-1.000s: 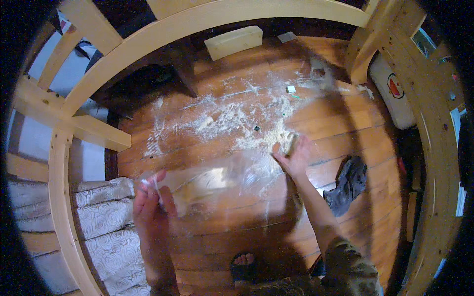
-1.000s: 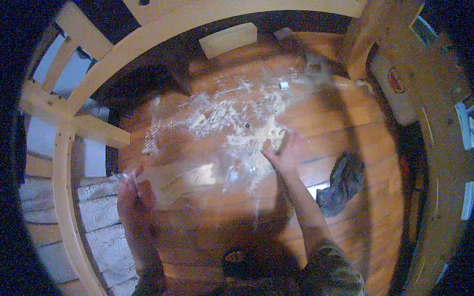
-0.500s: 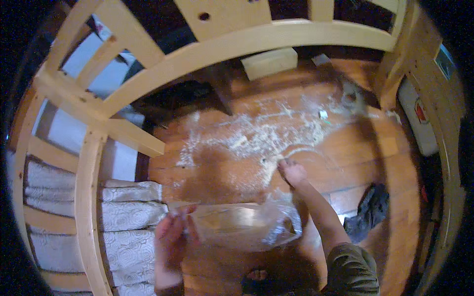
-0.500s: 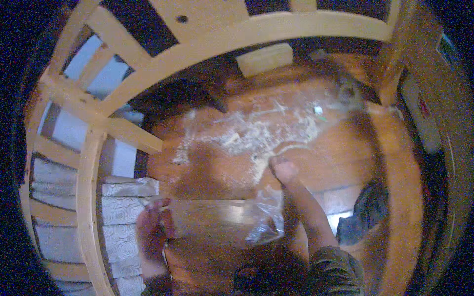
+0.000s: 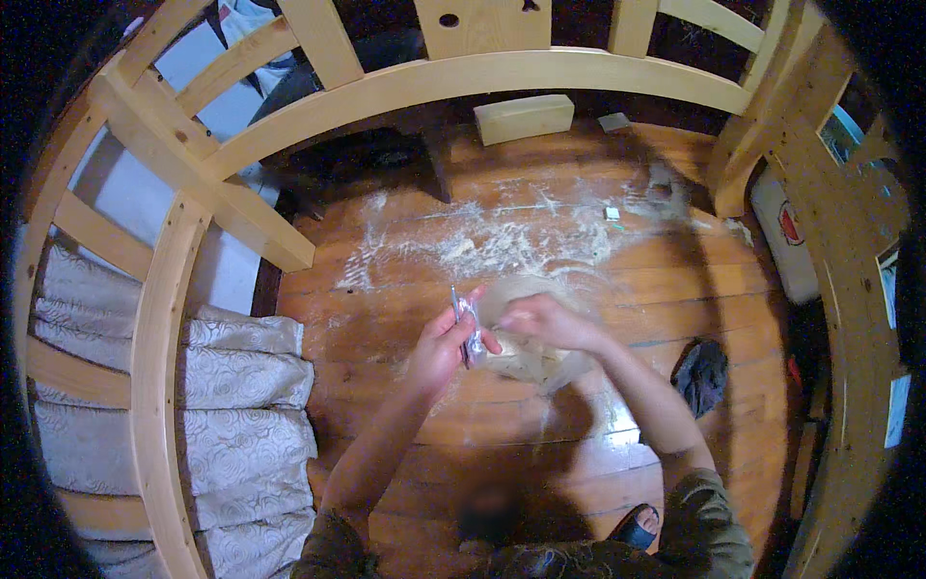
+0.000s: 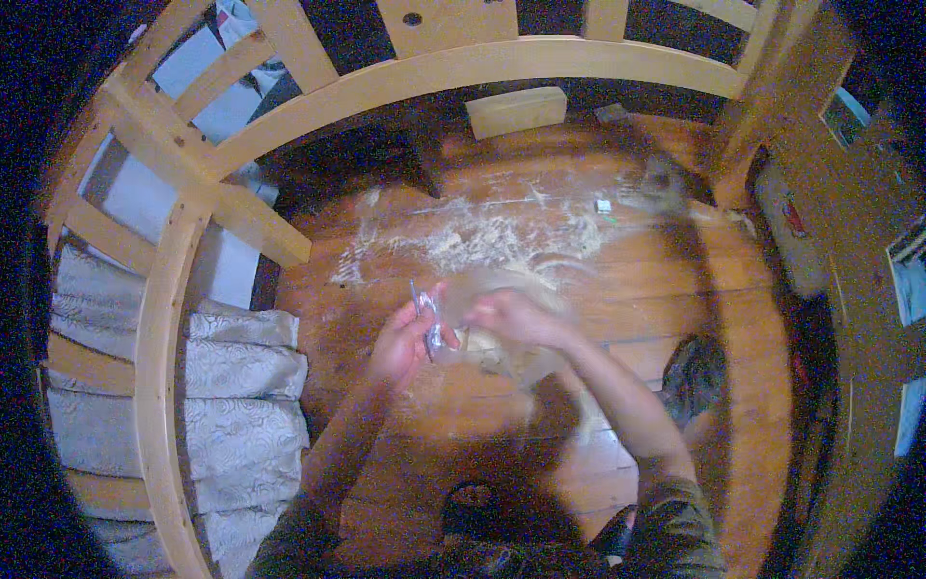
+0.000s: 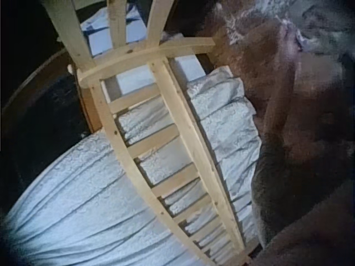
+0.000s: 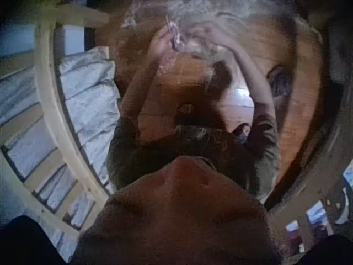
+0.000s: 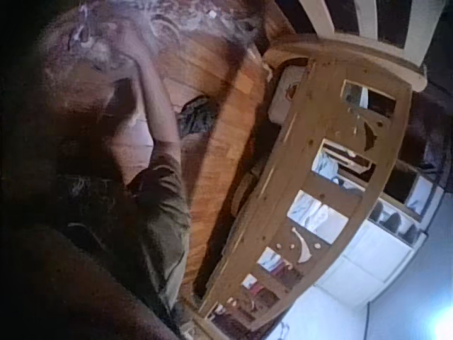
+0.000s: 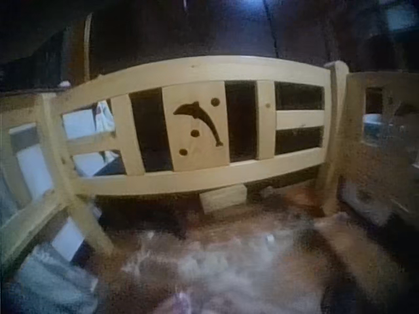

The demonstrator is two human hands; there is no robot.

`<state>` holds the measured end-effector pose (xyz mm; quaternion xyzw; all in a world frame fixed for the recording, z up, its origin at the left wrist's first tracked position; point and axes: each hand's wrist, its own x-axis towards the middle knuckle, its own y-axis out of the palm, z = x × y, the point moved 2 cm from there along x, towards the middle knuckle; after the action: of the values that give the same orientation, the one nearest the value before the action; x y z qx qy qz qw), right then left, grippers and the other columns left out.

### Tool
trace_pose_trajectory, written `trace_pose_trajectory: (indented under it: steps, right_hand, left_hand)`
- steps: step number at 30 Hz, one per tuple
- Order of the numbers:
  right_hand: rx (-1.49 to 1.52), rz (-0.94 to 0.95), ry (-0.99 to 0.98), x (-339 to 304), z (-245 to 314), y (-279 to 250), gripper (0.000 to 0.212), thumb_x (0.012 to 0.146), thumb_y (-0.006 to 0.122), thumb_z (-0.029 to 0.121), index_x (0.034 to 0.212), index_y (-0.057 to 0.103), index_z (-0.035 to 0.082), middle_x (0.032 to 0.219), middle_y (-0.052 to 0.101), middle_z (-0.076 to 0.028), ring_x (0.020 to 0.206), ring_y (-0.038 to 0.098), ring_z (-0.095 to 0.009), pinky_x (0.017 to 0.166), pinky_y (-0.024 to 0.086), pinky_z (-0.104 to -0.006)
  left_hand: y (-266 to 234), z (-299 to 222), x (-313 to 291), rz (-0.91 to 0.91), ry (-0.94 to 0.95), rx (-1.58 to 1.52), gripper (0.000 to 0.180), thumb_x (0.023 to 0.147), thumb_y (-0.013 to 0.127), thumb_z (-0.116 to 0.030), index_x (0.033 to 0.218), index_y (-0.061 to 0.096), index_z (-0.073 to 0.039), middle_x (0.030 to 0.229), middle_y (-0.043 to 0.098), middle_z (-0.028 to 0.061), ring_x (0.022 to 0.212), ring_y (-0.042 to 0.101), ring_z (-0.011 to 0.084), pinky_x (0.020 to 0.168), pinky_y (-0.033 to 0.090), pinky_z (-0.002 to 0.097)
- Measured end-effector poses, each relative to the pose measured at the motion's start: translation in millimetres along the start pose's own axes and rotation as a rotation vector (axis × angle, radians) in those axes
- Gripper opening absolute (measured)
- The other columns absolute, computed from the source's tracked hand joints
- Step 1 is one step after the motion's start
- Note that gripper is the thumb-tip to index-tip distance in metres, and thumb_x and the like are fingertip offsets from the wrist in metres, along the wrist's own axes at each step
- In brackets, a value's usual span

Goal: The person assembles a wooden bed frame using an Allen key and then cleans the floor with a cloth. They handle wooden parts, a tool kit, and a cloth while working on the floor.

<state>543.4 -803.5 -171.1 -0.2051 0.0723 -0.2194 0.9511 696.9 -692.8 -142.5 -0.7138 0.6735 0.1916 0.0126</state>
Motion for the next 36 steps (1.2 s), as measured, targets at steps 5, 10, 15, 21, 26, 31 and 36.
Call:
trace_pose_trajectory:
  steps: [5,10,15,21,26,31,36]
  right_hand:
    - [-0.305,-0.246,0.110,4.6,-33.6,34.6,0.023,0.082,0.054,0.027,0.086,0.063,0.005,0.078,0.062,-0.012,0.078,0.060,-0.024,0.078,0.042,-0.0412]
    - [-0.897,0.092,0.243,24.4,-20.2,57.9,0.038,0.076,0.059,0.028,0.109,0.054,0.009,0.092,0.059,-0.019,0.084,0.060,-0.030,0.089,0.037,-0.0463]
    - [-0.950,-0.111,0.026,-23.7,-17.5,50.2,0.060,0.072,0.061,0.016,0.126,0.036,0.014,0.111,0.051,-0.019,0.089,0.057,-0.032,0.092,0.036,-0.0467]
    - [-1.071,-0.067,-0.066,-33.8,10.0,33.7,0.053,0.072,0.059,0.017,0.122,0.045,0.013,0.132,0.034,-0.014,0.114,0.042,-0.033,0.096,0.030,-0.0527]
    - [-0.812,-0.137,-0.036,-55.1,33.5,9.1,0.038,0.071,0.060,0.017,0.108,0.055,0.011,0.123,0.041,-0.014,0.111,0.043,-0.032,0.096,0.029,-0.0516]
    - [-0.815,-0.304,0.051,-92.4,76.2,-19.8,0.032,0.071,0.061,0.022,0.101,0.059,0.012,0.112,0.052,-0.011,0.110,0.043,-0.029,0.095,0.026,-0.0515]
    - [-1.014,-0.450,0.151,-170.6,71.1,-43.2,0.024,0.076,0.058,0.025,0.097,0.060,0.015,0.066,0.060,0.001,0.087,0.056,-0.024,0.096,0.026,-0.0520]
  left_hand:
    - [14.0,12.0,4.1,0.086,0.015,0.019,0.047,0.094,0.037,-0.026,0.136,0.026,-0.007,0.080,0.061,0.0056,0.069,0.052,0.0096,0.060,0.039,0.0222]
    - [-48.1,29.7,-25.0,-0.069,0.027,0.393,0.040,0.093,0.038,-0.031,0.126,0.039,-0.008,0.076,0.062,0.0083,0.061,0.056,0.0151,0.058,0.045,0.0306]
    - [-86.1,-41.2,-43.3,-0.474,-0.084,1.205,0.034,0.089,0.042,-0.029,0.109,0.047,-0.002,0.081,0.058,0.0222,0.073,0.059,0.0362,0.069,0.045,0.0445]
    - [-166.7,-180.0,16.7,-0.664,0.489,0.651,0.016,0.085,0.049,-0.016,0.081,0.058,-0.002,0.059,0.054,0.0065,0.060,0.055,0.0229,0.062,0.046,0.0369]
    - [-201.2,-316.4,119.2,-0.967,0.783,1.172,0.019,0.081,0.048,-0.012,0.078,0.059,0.003,0.072,0.061,0.0202,0.073,0.059,0.0379,0.068,0.047,0.0427]
    - [-236.7,-322.9,220.7,-0.987,0.592,1.605,0.033,0.084,0.046,-0.022,0.107,0.057,-0.001,0.108,0.054,0.0243,0.103,0.052,0.0329,0.089,0.041,0.0402]
    - [-202.6,-286.6,246.6,-0.782,0.466,1.666,0.033,0.085,0.046,-0.023,0.109,0.054,-0.002,0.103,0.055,0.0222,0.097,0.052,0.0306,0.085,0.042,0.0390]
